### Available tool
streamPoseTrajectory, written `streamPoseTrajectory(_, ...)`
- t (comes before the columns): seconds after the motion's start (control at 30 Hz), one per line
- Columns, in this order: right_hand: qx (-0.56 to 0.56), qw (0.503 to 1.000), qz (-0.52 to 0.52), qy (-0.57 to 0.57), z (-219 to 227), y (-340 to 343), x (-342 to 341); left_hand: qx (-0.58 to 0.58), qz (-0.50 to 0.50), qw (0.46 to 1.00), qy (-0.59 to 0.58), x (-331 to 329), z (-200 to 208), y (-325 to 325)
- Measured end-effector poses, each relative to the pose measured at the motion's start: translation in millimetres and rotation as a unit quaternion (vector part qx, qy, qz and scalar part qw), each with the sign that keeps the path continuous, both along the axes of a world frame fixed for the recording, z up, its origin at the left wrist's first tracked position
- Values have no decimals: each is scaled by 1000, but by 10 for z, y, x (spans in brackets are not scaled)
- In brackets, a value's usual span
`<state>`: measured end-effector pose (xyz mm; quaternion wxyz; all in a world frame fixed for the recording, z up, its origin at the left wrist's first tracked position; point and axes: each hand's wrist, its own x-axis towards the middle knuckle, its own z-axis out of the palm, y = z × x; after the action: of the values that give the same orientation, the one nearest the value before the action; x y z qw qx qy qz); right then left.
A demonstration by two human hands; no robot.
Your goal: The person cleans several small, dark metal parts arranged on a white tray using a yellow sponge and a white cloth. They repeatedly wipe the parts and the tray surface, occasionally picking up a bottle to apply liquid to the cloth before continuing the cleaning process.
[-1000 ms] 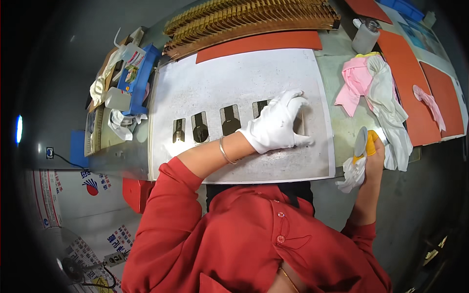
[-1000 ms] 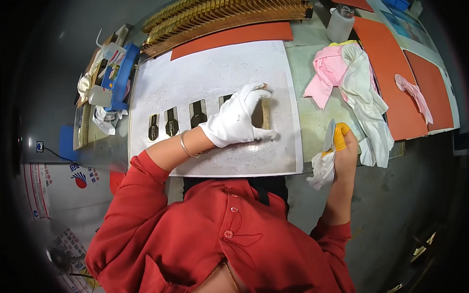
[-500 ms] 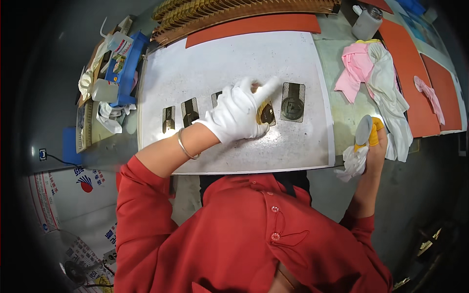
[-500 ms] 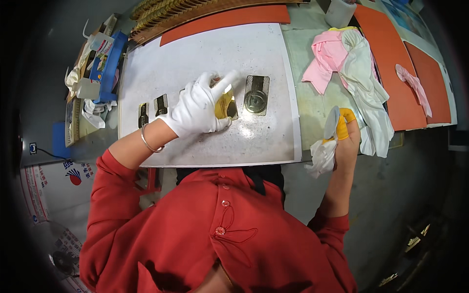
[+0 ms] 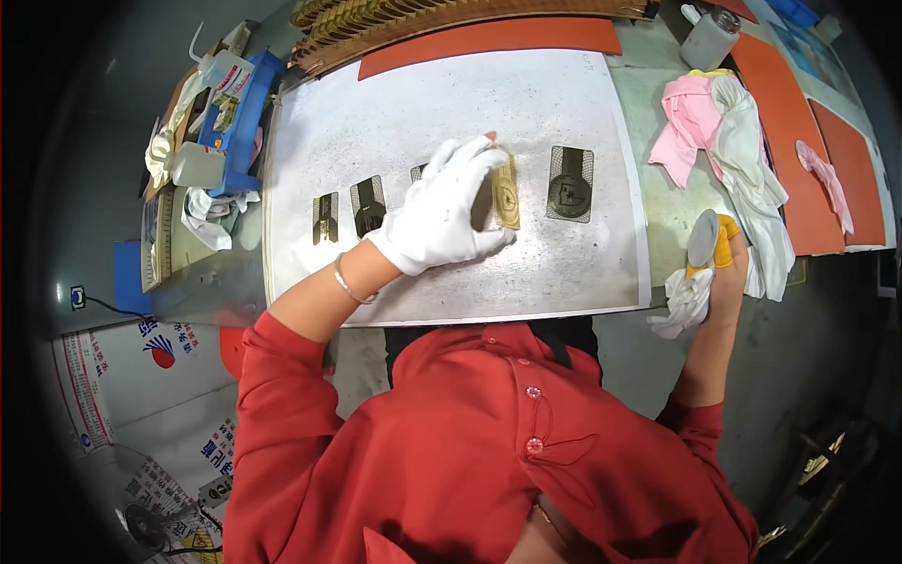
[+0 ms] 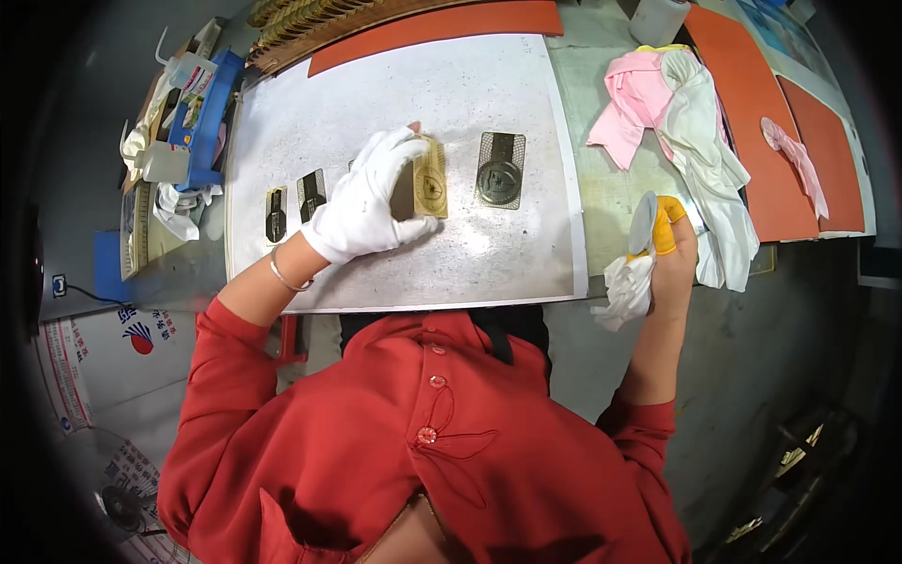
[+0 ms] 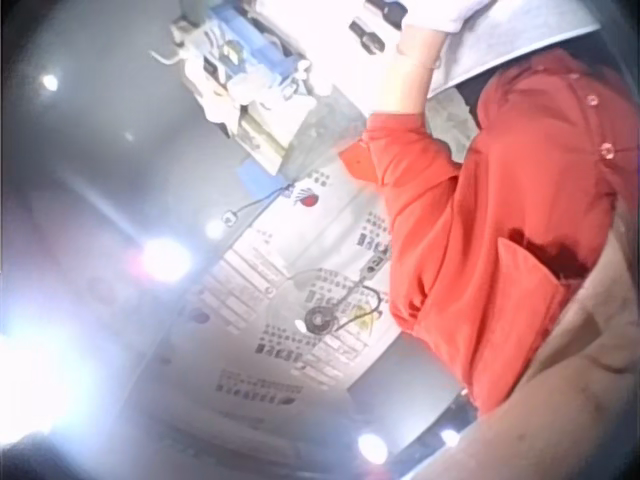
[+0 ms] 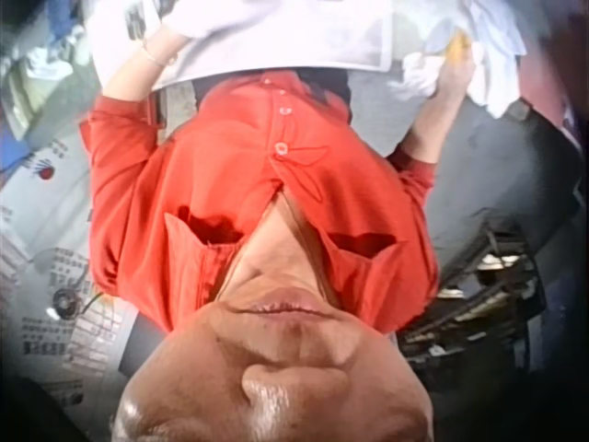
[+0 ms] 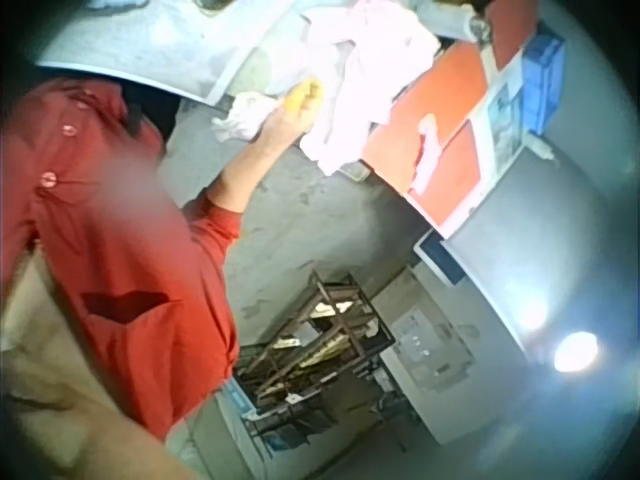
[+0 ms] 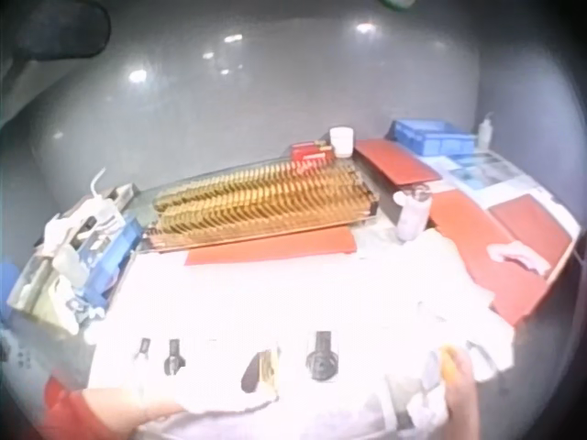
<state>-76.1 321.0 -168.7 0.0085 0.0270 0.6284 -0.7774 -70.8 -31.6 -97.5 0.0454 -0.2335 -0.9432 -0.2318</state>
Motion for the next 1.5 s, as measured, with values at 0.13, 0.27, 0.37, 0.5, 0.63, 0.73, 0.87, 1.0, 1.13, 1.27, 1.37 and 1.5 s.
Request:
streamPoseTrajectory(0.13,9,1000,-14,-8,-2,16,17,-111,40,992,-54,50,33,-416)
streamPoseTrajectory(0.27,15,999,-40,8,27,-34,17,-147,69,986,-30,115,-42,-559)
streamPoseTrajectory(0.37,6,997,-70,-14,8,-66,16,-143,88,985,-42,136,15,-471)
streamPoseTrajectory(0.5,-3,1000,-15,2,-63,52,-12,-257,7,966,16,202,235,-365)
streamPoseTrajectory(0.63,41,998,-51,10,-128,102,-57,-253,49,966,6,275,200,-385)
streamPoseTrajectory(0.73,66,994,-78,25,-86,51,-52,-149,49,986,64,247,181,-469)
streamPoseTrajectory(0.87,72,995,-64,39,-49,-16,-58,2,32,998,63,252,-4,-668)
streamPoseTrajectory(1.0,112,990,-79,17,-39,2,-51,-30,42,998,-21,347,-30,-916)
streamPoseTrajectory(1.13,65,997,-32,16,-128,106,-82,-117,60,991,-34,410,-10,-1302)
streamPoseTrajectory(1.27,63,995,-63,32,-219,138,-103,-158,68,984,-53,407,-45,-1310)
streamPoseTrajectory(1.37,50,996,-64,25,-201,106,-97,-137,98,982,-88,425,86,-1225)
streamPoseTrajectory(1.5,59,997,-53,20,-150,138,-94,-252,37,965,-56,514,177,-1050)
